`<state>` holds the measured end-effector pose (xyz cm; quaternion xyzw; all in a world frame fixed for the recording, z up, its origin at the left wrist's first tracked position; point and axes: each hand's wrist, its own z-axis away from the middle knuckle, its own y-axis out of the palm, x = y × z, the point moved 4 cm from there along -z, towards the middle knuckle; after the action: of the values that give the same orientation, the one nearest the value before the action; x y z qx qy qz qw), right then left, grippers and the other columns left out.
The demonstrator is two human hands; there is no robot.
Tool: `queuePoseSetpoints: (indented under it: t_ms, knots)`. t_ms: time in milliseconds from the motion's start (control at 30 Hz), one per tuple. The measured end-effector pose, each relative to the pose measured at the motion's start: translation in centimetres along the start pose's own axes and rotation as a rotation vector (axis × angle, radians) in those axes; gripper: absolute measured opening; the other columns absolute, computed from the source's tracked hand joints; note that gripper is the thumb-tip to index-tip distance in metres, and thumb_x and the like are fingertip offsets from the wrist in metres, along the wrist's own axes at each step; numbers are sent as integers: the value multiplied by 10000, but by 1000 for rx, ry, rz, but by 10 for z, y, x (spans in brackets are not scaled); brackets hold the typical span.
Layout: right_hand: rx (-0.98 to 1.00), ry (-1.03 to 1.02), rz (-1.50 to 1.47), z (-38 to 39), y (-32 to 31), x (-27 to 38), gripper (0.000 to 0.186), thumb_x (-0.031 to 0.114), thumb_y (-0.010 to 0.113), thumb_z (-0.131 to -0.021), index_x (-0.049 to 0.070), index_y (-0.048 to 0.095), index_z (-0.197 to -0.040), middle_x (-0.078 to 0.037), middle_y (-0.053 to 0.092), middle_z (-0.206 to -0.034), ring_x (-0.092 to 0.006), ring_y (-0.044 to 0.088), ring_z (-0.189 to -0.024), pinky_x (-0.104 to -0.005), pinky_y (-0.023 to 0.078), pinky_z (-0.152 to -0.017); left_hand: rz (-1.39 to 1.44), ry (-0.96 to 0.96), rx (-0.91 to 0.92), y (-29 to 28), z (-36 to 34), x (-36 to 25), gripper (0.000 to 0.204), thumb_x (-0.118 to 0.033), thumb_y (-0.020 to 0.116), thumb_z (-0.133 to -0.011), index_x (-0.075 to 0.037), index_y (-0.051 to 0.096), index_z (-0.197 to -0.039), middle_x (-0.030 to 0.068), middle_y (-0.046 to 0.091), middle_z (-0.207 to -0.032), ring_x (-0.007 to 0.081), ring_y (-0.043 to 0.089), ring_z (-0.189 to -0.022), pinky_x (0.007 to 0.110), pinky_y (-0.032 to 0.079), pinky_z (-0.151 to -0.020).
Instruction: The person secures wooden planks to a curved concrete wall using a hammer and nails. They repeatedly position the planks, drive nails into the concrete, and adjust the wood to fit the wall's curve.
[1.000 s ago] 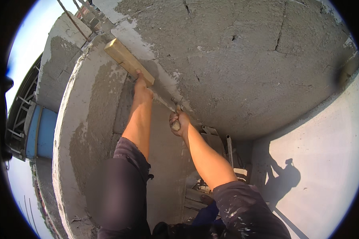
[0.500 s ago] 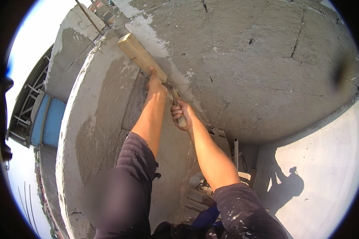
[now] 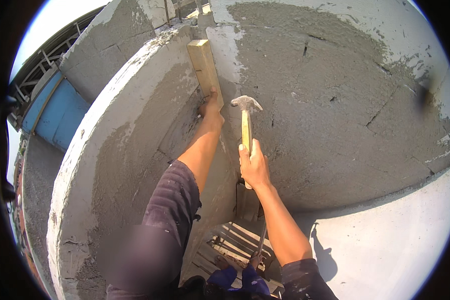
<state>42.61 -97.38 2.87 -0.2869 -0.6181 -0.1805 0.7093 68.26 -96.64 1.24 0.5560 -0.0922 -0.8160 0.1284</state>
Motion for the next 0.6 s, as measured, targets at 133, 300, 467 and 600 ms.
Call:
queuePoseSetpoints:
  t_ms: [133,300,467,600]
  knots:
    - [-115,-845,528,-16,-22,96,346,277,604,-1086,64,537,-1350,-201,711,-828,-380,742,-722,-470,572,-600,50,2,-117,4,-17,11,1067,-469,985,-735,92,457,-1472,223,583,-1479,351,542,-1383,458,435,-1152]
    - [-31,-703,1325,-57,-5,173,373,268,617,-1071,73,546,-1381,-249,739,-897,-471,736,-829,-549,571,-666,30,4,-214,5,-4,11,1101,-415,1040,-653,136,462,-1411,318,555,-1457,391,546,-1364,444,456,-1141]
    - [-123,-876,853,2,-8,210,402,303,598,-1088,37,485,-1368,-242,711,-844,-433,737,-753,-524,570,-634,84,30,-195,0,15,-6,1149,-434,1020,-678,160,395,-1437,376,458,-1501,445,515,-1382,476,443,-1157]
    - [14,-1313,301,9,-5,213,319,315,579,-1091,49,477,-1236,-274,710,-845,-495,720,-778,-597,551,-655,50,-51,-141,-5,30,-16,1123,-407,997,-727,174,357,-1445,359,423,-1528,443,502,-1387,480,433,-1165]
